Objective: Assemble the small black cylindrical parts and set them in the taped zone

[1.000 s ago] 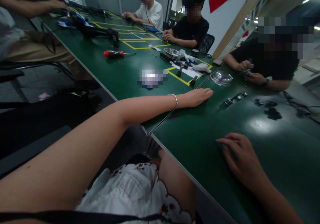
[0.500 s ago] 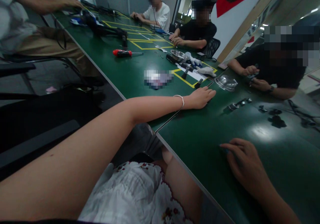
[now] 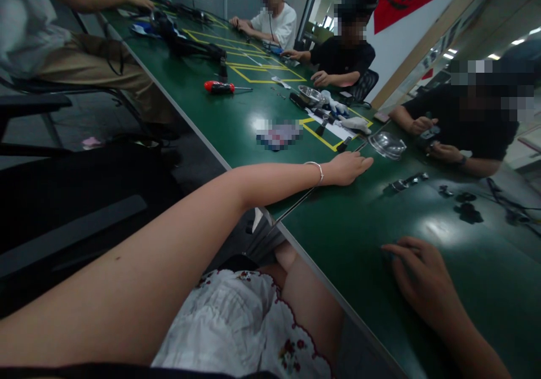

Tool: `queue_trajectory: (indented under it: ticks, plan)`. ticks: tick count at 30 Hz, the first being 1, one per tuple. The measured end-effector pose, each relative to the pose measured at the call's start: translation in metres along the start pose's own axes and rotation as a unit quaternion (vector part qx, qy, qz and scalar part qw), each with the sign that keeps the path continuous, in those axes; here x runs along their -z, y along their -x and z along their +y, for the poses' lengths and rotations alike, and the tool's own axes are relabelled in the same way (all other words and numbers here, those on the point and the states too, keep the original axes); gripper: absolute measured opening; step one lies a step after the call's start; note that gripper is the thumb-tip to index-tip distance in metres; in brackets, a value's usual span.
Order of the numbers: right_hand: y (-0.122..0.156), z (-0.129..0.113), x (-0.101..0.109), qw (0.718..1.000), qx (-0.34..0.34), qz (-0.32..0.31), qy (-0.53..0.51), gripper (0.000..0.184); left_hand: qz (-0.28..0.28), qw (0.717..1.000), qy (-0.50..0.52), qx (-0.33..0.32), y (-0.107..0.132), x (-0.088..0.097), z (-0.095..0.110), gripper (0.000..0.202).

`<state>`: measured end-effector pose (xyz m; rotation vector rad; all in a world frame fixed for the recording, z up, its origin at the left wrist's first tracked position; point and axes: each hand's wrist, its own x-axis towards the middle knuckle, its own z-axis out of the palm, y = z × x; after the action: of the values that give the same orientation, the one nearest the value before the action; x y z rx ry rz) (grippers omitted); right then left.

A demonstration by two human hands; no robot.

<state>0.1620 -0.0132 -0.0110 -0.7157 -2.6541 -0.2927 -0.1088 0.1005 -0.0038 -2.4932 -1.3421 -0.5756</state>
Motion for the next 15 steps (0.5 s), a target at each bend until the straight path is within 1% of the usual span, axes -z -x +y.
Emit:
queue_trajectory:
  ticks: [6, 15]
  plan:
    - [0.0016, 0.0028, -0.0017, 1.000, 0.015, -0.003, 0.001, 0.026, 0.005, 1.000, -0.015, -0.007, 0.0038, 0.0052, 0.0001, 0.037]
    - [0.0052, 0.0057, -0.0040, 1.000, 0.009, -0.017, 0.003, 0.027, 0.000, 1.000, -0.016, 0.002, 0.0042, 0.0060, -0.0009, 0.043]
